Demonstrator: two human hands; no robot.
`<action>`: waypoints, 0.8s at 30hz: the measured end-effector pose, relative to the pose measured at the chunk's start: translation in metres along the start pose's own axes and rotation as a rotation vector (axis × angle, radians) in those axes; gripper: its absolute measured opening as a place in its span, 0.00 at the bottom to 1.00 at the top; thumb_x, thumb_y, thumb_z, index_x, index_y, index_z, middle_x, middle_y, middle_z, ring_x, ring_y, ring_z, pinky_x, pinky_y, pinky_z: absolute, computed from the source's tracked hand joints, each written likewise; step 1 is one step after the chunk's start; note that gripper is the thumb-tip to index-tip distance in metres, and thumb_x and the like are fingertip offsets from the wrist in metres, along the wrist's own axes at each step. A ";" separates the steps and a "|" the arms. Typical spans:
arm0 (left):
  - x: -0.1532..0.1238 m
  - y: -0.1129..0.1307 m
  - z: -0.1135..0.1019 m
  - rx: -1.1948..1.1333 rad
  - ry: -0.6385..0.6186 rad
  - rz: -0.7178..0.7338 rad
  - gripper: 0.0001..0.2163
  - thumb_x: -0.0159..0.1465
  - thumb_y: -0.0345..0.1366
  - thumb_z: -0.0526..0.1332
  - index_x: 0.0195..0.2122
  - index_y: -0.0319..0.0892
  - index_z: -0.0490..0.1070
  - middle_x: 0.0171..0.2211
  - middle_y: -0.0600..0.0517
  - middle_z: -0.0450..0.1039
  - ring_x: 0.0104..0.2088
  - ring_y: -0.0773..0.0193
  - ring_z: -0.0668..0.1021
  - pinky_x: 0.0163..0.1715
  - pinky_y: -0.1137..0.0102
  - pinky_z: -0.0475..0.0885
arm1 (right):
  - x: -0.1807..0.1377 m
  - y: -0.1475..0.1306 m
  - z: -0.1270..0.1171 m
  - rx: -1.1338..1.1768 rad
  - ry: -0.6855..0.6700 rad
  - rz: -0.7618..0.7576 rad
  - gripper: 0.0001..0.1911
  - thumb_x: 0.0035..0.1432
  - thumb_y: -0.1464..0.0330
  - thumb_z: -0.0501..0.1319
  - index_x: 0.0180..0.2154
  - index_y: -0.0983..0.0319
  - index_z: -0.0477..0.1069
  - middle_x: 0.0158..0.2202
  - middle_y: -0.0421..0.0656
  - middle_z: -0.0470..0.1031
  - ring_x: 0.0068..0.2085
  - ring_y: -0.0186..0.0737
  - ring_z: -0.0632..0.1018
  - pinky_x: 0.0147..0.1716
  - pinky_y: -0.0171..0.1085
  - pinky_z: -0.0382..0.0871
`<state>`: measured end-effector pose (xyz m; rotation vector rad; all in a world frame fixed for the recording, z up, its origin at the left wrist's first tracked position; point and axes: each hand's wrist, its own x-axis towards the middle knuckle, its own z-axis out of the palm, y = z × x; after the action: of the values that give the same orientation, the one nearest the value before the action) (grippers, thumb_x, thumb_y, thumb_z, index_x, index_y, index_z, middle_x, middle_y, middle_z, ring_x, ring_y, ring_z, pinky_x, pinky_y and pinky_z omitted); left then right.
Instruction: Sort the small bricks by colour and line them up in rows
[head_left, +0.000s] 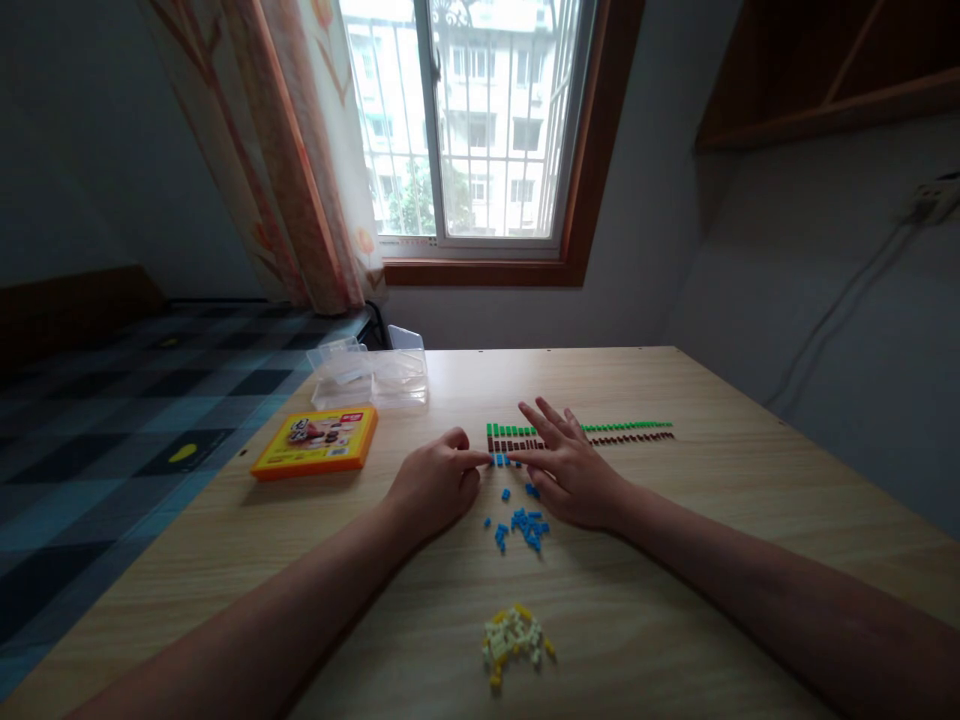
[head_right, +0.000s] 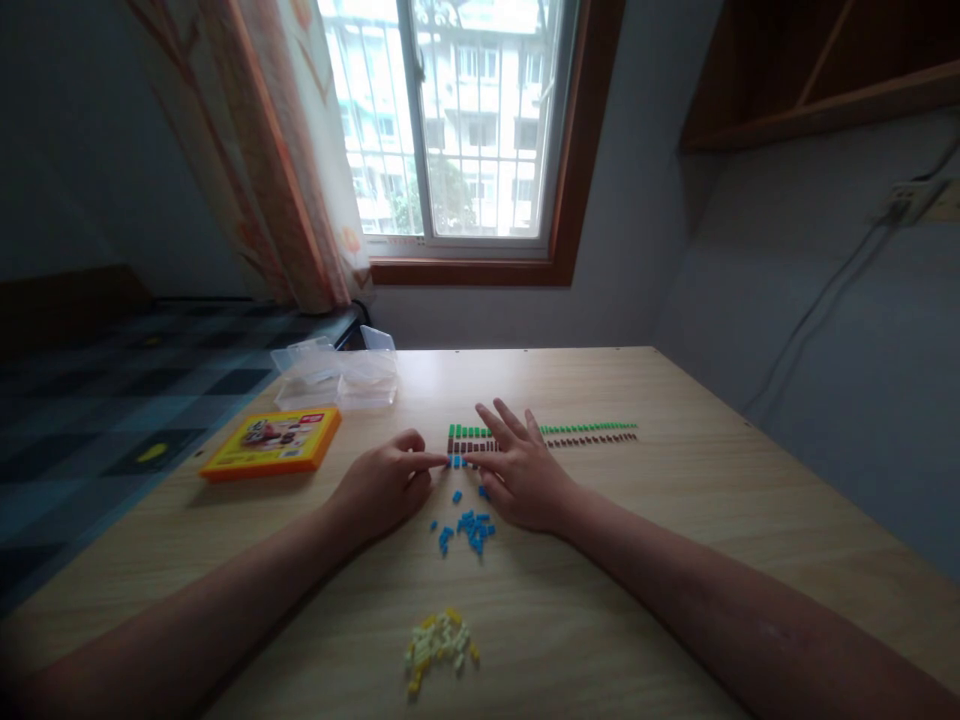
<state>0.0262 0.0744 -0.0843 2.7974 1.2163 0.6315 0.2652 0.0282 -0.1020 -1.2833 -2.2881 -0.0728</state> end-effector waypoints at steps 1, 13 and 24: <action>0.000 0.000 0.000 -0.002 0.005 0.000 0.16 0.62 0.31 0.57 0.45 0.54 0.82 0.39 0.51 0.75 0.30 0.65 0.76 0.34 0.69 0.72 | 0.000 0.000 0.000 -0.001 -0.002 -0.001 0.20 0.62 0.72 0.57 0.53 0.51 0.77 0.73 0.43 0.44 0.72 0.59 0.45 0.63 0.71 0.43; -0.001 0.002 -0.001 -0.016 0.011 -0.004 0.15 0.62 0.31 0.58 0.43 0.53 0.82 0.39 0.51 0.75 0.30 0.66 0.76 0.34 0.69 0.73 | 0.001 0.000 -0.001 -0.011 -0.015 -0.018 0.20 0.62 0.72 0.57 0.53 0.52 0.77 0.73 0.43 0.43 0.72 0.59 0.46 0.64 0.70 0.44; -0.001 0.000 0.001 -0.021 0.039 0.018 0.16 0.61 0.31 0.57 0.44 0.53 0.82 0.39 0.51 0.74 0.30 0.65 0.76 0.34 0.68 0.73 | 0.000 0.002 0.000 -0.016 -0.024 -0.035 0.21 0.61 0.72 0.58 0.53 0.52 0.76 0.73 0.44 0.44 0.72 0.58 0.45 0.65 0.68 0.43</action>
<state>0.0259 0.0738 -0.0861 2.7945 1.1855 0.6995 0.2666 0.0292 -0.1018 -1.2586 -2.3347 -0.0882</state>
